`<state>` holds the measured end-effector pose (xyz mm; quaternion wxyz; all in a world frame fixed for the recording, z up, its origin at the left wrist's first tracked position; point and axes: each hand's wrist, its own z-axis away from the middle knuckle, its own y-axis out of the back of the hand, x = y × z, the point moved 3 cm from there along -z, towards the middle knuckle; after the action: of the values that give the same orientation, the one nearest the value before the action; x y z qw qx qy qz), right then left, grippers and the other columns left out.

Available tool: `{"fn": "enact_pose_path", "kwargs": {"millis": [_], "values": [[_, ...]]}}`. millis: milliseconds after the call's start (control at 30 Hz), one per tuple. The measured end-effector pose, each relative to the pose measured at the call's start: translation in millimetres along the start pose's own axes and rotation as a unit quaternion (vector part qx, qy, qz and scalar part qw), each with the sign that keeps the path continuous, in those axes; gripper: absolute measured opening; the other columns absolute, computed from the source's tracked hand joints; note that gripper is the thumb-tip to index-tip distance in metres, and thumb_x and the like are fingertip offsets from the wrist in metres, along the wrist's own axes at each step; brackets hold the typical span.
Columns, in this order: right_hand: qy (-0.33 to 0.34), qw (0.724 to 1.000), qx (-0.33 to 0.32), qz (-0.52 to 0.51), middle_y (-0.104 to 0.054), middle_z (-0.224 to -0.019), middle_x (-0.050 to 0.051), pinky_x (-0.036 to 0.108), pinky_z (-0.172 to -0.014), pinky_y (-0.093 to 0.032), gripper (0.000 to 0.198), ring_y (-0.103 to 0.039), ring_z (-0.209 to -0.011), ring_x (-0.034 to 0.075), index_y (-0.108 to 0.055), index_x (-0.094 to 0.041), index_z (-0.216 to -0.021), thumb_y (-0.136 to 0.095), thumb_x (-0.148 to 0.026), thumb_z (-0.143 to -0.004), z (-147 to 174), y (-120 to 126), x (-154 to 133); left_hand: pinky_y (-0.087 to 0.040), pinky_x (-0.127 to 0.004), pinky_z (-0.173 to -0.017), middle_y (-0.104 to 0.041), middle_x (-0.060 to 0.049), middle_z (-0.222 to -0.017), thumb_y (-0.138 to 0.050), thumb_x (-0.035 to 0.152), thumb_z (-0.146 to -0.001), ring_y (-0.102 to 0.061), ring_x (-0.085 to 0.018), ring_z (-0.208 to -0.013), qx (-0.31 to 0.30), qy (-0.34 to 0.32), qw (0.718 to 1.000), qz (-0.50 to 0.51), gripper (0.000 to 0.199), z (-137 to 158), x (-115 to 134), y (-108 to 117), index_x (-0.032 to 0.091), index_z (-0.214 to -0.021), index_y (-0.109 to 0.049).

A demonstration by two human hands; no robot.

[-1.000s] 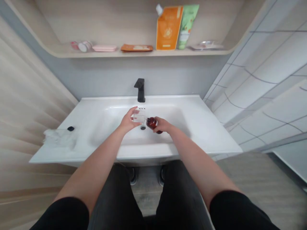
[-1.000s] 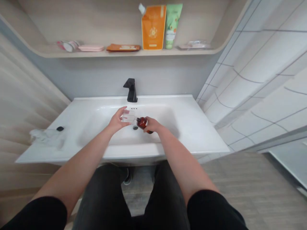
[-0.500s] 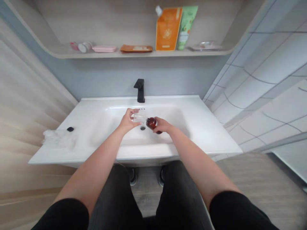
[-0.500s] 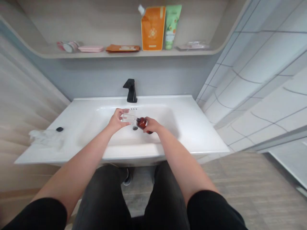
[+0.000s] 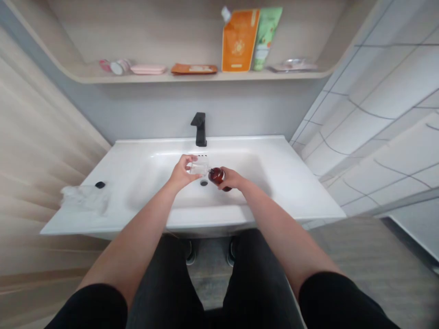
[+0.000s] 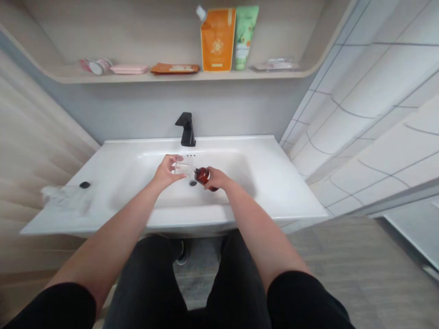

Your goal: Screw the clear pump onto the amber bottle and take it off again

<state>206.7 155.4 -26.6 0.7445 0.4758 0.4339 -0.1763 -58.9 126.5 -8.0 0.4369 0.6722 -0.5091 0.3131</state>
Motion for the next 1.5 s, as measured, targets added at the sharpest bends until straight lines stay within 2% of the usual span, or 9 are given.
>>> {"fn": "enact_pose_path", "kwargs": {"millis": [267,467,633,967,1367,1500], "values": [[0.0,1.0,0.001,0.007,-0.081,-0.109,0.005,0.03,-0.072,-0.058,0.071,-0.076,-0.091,0.027,-0.066,-0.024,-0.124,-0.092,-0.018,-0.059,1,1,-2,-0.059,-0.049,-0.097,-0.072,-0.011,-0.138,-0.098,0.032,-0.06,-0.07,-0.034,-0.133,0.004,-0.011,1.0,0.006,0.068,0,-5,1,0.028,-0.108,-0.05],[0.005,1.0,0.001,-0.003,-0.081,-0.104,0.003,0.029,-0.071,-0.058,0.069,-0.076,-0.088,0.025,-0.068,-0.024,-0.123,-0.093,-0.019,-0.059,2,2,-3,-0.059,-0.051,-0.099,-0.072,-0.011,-0.139,-0.101,0.034,-0.058,-0.07,-0.034,-0.133,0.011,-0.016,1.0,0.018,0.077,-1,-7,0,0.03,-0.115,-0.05],[0.013,1.0,0.015,-0.001,-0.081,-0.109,0.003,0.03,-0.075,-0.059,0.07,-0.076,-0.095,0.027,-0.068,-0.024,-0.123,-0.093,-0.018,-0.058,1,1,-4,-0.06,-0.048,-0.098,-0.071,-0.013,-0.14,-0.102,0.035,-0.056,-0.069,-0.034,-0.136,0.018,-0.015,1.0,0.019,0.084,-2,-6,1,0.03,-0.122,-0.051],[0.024,1.0,0.013,-0.015,-0.082,-0.112,0.003,0.031,-0.079,-0.06,0.07,-0.077,-0.099,0.027,-0.067,-0.024,-0.126,-0.092,-0.019,-0.06,3,2,-5,-0.061,-0.052,-0.102,-0.068,-0.014,-0.151,-0.101,0.037,-0.063,-0.066,-0.036,-0.142,0.018,-0.036,0.999,-0.001,0.08,1,-3,2,0.031,-0.128,-0.055],[0.05,0.997,0.002,-0.051,-0.081,-0.112,0.002,0.03,-0.078,-0.059,0.07,-0.077,-0.098,0.026,-0.067,-0.025,-0.128,-0.09,-0.018,-0.062,7,2,-9,-0.06,-0.054,-0.107,-0.064,-0.016,-0.159,-0.099,0.04,-0.071,-0.065,-0.035,-0.145,0.021,-0.061,0.998,-0.025,0.076,5,20,3,0.029,-0.136,-0.06],[0.071,0.995,-0.005,-0.064,-0.081,-0.112,0.002,0.031,-0.082,-0.06,0.068,-0.076,-0.1,0.026,-0.068,-0.024,-0.127,-0.09,-0.018,-0.063,9,2,-13,-0.061,-0.052,-0.107,-0.063,-0.016,-0.16,-0.098,0.041,-0.072,-0.065,-0.035,-0.144,0.022,-0.065,0.997,-0.034,0.078,9,26,4,0.029,-0.14,-0.061]]}}
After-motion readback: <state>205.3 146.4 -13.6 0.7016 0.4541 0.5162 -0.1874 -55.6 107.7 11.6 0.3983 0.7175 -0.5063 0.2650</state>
